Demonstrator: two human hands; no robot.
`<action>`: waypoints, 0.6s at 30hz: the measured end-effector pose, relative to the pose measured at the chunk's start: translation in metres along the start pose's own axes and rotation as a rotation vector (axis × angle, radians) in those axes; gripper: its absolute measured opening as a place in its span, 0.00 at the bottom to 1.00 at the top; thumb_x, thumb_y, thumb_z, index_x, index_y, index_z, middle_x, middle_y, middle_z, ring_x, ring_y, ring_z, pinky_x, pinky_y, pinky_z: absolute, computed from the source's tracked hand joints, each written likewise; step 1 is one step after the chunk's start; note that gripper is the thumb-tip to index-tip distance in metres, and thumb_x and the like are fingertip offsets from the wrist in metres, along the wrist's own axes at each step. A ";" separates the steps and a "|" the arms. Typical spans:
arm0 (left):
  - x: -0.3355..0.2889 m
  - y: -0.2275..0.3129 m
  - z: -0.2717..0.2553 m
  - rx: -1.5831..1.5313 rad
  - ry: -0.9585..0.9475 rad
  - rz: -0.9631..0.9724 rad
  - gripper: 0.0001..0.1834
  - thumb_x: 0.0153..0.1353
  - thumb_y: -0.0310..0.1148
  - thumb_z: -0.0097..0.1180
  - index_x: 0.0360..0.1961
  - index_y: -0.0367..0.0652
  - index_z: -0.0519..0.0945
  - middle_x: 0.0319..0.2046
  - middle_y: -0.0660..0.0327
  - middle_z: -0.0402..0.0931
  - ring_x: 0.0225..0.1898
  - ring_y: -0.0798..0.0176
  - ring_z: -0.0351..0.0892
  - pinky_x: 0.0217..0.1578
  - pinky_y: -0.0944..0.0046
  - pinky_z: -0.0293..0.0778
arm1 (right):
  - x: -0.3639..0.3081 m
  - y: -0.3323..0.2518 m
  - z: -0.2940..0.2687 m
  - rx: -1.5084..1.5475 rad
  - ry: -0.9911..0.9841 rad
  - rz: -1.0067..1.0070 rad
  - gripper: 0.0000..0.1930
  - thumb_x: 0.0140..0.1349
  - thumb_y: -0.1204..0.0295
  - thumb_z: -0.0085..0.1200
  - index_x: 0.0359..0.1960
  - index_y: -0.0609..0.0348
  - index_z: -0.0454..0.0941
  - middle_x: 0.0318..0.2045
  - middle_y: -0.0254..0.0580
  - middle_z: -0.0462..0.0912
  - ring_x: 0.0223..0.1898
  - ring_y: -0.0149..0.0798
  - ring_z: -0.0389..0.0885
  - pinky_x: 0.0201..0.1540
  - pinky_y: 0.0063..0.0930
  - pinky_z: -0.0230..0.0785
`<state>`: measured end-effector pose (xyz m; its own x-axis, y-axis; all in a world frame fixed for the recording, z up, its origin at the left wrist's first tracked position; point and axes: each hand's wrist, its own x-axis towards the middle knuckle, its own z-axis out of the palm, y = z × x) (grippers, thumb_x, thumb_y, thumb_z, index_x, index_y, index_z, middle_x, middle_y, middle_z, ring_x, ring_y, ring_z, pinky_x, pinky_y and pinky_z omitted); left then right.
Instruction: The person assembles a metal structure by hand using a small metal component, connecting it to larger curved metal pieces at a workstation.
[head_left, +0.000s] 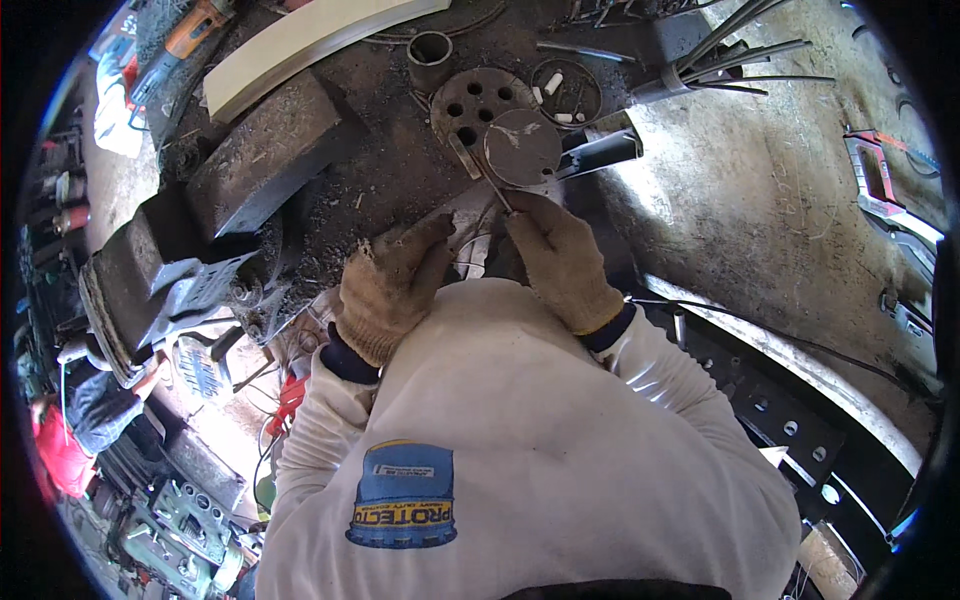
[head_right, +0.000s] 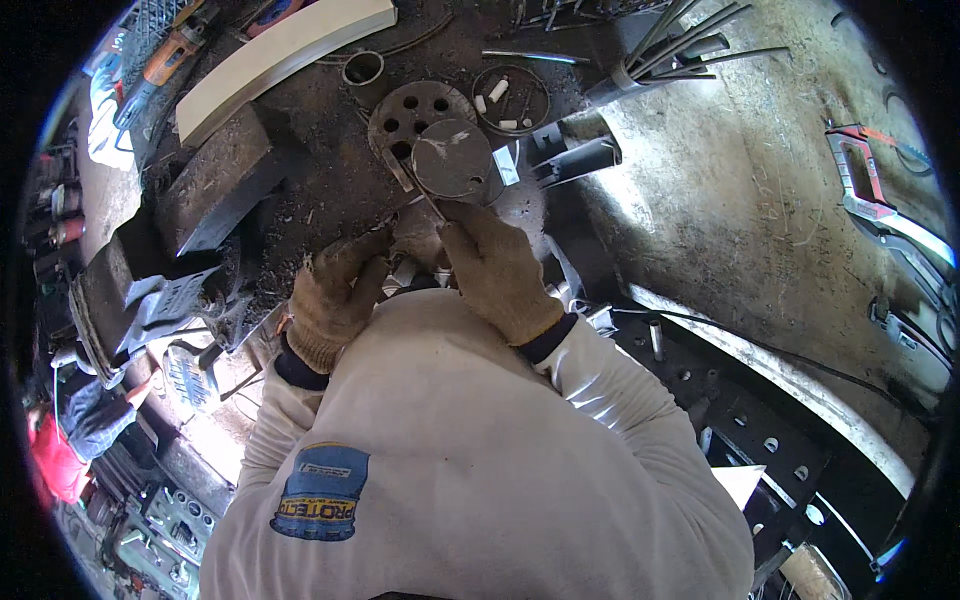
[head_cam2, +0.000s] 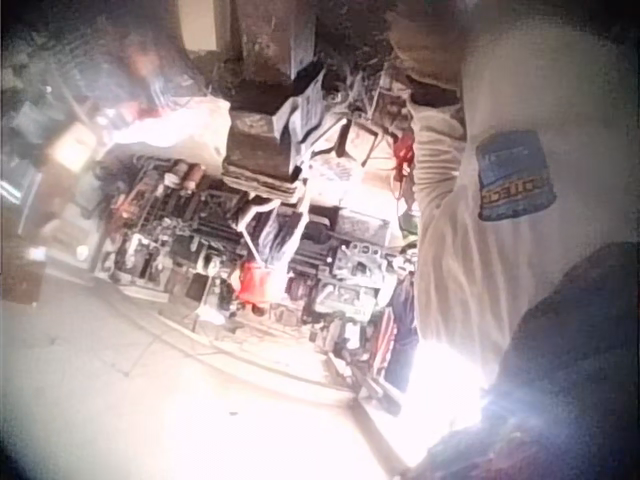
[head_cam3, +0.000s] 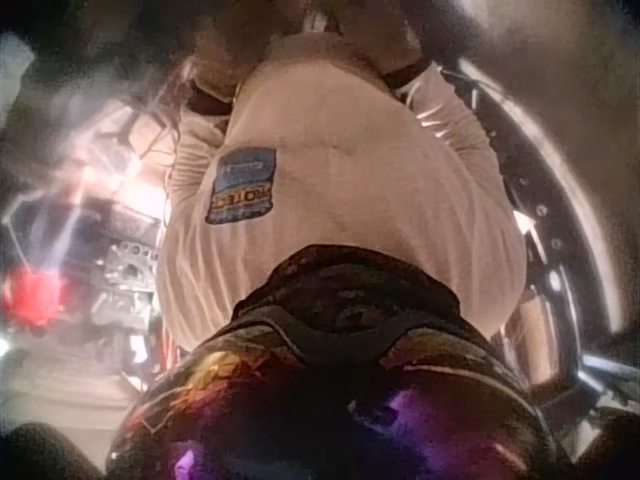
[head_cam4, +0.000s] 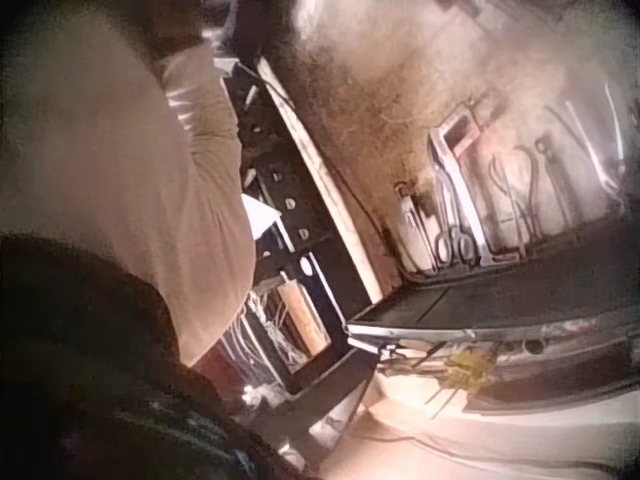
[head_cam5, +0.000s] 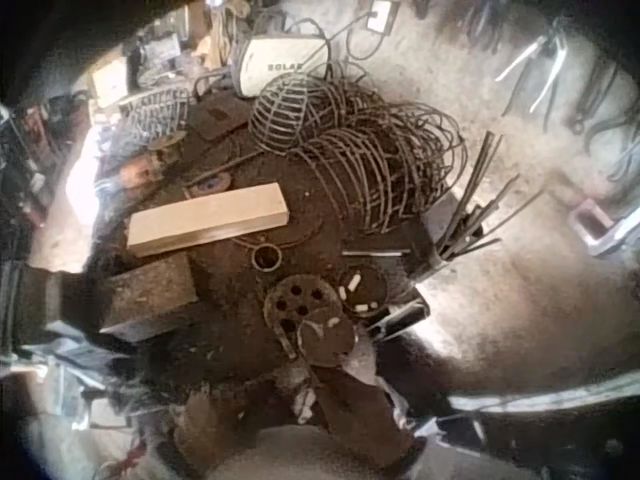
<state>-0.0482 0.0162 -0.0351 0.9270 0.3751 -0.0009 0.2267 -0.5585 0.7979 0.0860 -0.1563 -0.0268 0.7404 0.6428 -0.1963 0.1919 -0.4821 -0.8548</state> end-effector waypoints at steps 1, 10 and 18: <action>0.000 0.001 0.000 0.010 0.022 0.027 0.11 0.61 0.27 0.57 0.45 0.40 0.84 0.36 0.49 0.84 0.37 0.47 0.86 0.37 0.56 0.80 | 0.000 0.000 0.000 0.007 0.000 -0.001 0.16 0.70 0.68 0.50 0.55 0.62 0.78 0.31 0.47 0.84 0.31 0.30 0.80 0.35 0.28 0.72; -0.002 -0.004 0.003 0.009 0.009 0.007 0.12 0.62 0.27 0.57 0.46 0.39 0.84 0.36 0.49 0.85 0.37 0.50 0.86 0.37 0.58 0.79 | -0.003 -0.001 -0.004 0.037 -0.015 -0.042 0.18 0.69 0.67 0.49 0.55 0.65 0.77 0.32 0.49 0.84 0.30 0.33 0.80 0.35 0.29 0.73; -0.002 0.001 0.001 0.037 -0.011 0.040 0.12 0.63 0.28 0.57 0.47 0.38 0.83 0.39 0.49 0.85 0.40 0.50 0.86 0.39 0.58 0.79 | -0.009 -0.002 -0.006 0.025 -0.021 0.013 0.15 0.68 0.67 0.50 0.50 0.64 0.80 0.41 0.60 0.84 0.40 0.59 0.84 0.43 0.44 0.76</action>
<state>-0.0495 0.0140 -0.0350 0.9388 0.3435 0.0240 0.1998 -0.6001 0.7746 0.0825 -0.1645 -0.0204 0.7290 0.6491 -0.2174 0.1660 -0.4757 -0.8638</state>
